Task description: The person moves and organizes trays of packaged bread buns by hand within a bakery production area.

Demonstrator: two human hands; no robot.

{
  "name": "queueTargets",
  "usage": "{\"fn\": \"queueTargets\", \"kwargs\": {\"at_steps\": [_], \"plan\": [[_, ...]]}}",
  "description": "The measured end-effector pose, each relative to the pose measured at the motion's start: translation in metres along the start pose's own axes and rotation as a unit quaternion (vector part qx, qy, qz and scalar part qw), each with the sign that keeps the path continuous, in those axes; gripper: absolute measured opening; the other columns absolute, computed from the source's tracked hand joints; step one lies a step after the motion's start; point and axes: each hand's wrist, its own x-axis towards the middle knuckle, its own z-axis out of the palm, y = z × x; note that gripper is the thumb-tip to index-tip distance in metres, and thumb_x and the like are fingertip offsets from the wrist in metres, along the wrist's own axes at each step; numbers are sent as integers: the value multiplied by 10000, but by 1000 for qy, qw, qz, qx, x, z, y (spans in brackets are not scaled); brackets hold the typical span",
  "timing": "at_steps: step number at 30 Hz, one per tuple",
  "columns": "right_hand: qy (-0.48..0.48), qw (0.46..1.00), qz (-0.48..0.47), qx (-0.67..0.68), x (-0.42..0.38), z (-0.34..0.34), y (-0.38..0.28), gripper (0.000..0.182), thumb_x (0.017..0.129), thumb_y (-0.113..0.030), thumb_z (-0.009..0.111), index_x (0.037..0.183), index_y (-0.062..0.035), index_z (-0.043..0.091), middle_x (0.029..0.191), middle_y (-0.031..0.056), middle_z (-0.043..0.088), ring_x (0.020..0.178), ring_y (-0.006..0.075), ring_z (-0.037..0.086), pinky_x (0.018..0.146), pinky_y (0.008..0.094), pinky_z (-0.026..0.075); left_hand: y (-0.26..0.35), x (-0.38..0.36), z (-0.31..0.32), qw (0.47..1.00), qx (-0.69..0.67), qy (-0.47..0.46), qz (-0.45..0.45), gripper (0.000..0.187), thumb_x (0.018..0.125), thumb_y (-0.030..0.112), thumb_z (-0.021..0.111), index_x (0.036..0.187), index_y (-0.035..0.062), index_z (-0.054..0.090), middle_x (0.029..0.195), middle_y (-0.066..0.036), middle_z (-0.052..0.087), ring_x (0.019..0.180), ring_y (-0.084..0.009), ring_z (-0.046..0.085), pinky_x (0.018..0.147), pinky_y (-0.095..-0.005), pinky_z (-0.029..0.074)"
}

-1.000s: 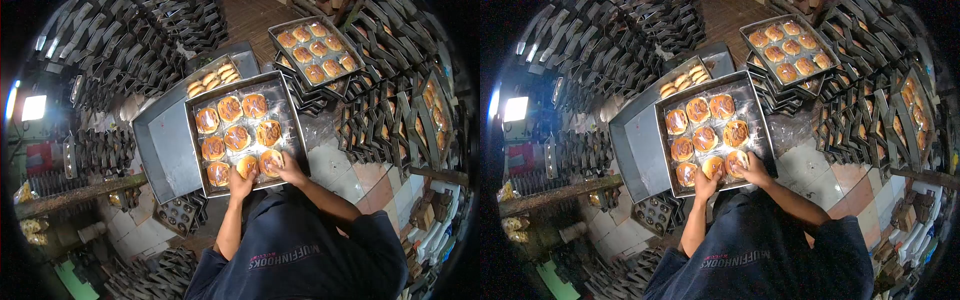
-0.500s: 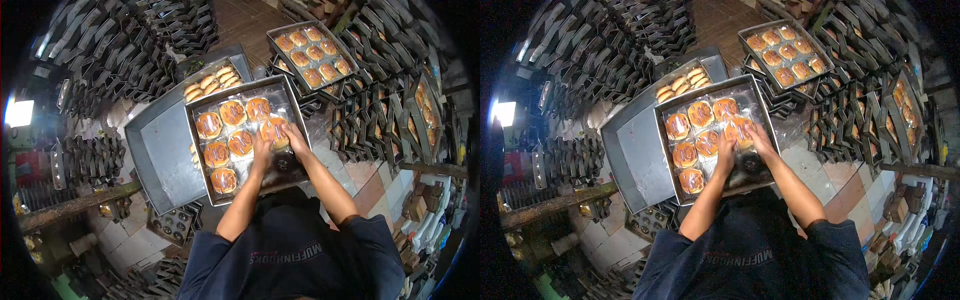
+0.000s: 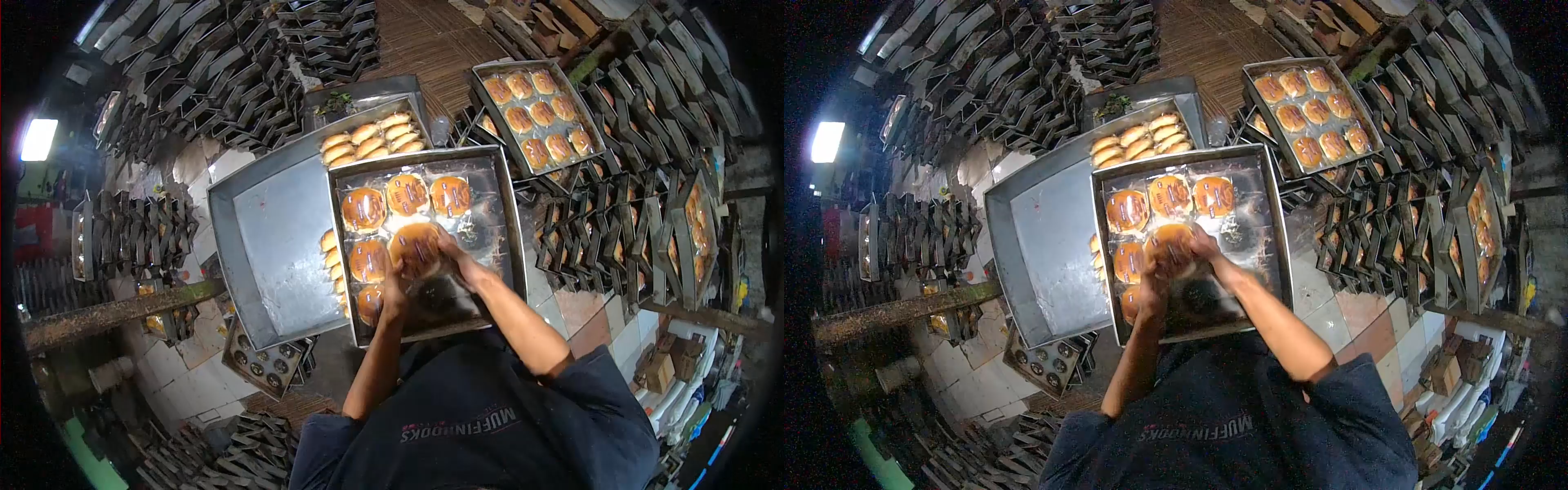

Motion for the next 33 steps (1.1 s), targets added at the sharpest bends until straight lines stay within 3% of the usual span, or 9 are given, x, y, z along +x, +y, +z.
{"fn": "queueTargets", "kwargs": {"at_steps": [3,5,11,14,18,21,27,30,33], "plan": [[35,995,-68,59,-10,-29,-16,904,837,-653,467,1464,-63,193,1456,137,266,1369,264,203,1120,406,166,9,-1,37,986,52,-157,21,571,954,330,334,1440,40,256,1439,-134,359,1324,-281,349,1099,-402,268],[55,984,-88,146,1,-49,-53,806,879,-590,469,1405,-1,307,1351,110,401,1261,243,373,1088,382,236,22,18,87,990,84,-109,-2,613,963,404,331,1429,10,266,1419,-159,381,1302,-289,378,1094,-423,269],[97,982,-78,142,67,-107,-74,646,934,-476,452,1376,-14,358,1416,115,377,1257,207,400,1033,350,328,27,107,124,978,98,-165,-77,595,924,446,426,1347,28,407,1327,-146,492,1196,-274,484,1036,-427,346],[-33,971,-62,230,56,-92,-94,519,959,-424,418,1331,-63,438,1292,68,522,1185,169,488,1016,323,356,16,126,112,979,133,-136,-73,642,869,502,475,1313,40,433,1306,-158,500,1190,-301,477,1026,-450,341],[149,974,-60,159,45,-67,-90,820,847,-622,479,1456,-119,259,1471,131,280,1300,320,351,1043,488,322,39,106,125,976,92,-162,-114,631,835,519,500,1254,47,483,1235,-142,546,1143,-274,508,978,-421,382],[141,974,-76,160,14,-7,-126,777,903,-620,372,1424,-47,313,1382,141,440,1289,275,401,1066,440,316,87,67,110,966,27,-251,-52,538,920,337,460,1362,38,395,1306,-99,496,1158,-193,495,1001,-318,365],[94,988,-113,-37,81,191,-166,837,879,-643,380,1450,-44,254,1475,159,298,1365,294,260,1100,463,237,238,62,-20,969,-10,-188,160,585,933,466,372,1325,34,426,1282,-153,524,1137,-277,544,943,-415,470],[-1,1000,0,-6,199,249,-137,856,857,-676,373,1462,-86,243,1499,161,255,1384,303,214,1095,496,215,263,151,-110,985,-67,-139,78,620,940,513,304,1339,53,419,1282,-145,527,1143,-293,541,963,-442,446],[34,984,159,69,261,275,-103,693,904,-613,289,1335,-90,434,1287,137,495,1155,294,473,952,447,386,244,213,-184,975,-89,-126,-159,705,877,639,294,1333,126,454,1309,-136,514,1184,-358,500,949,-597,392]]}}
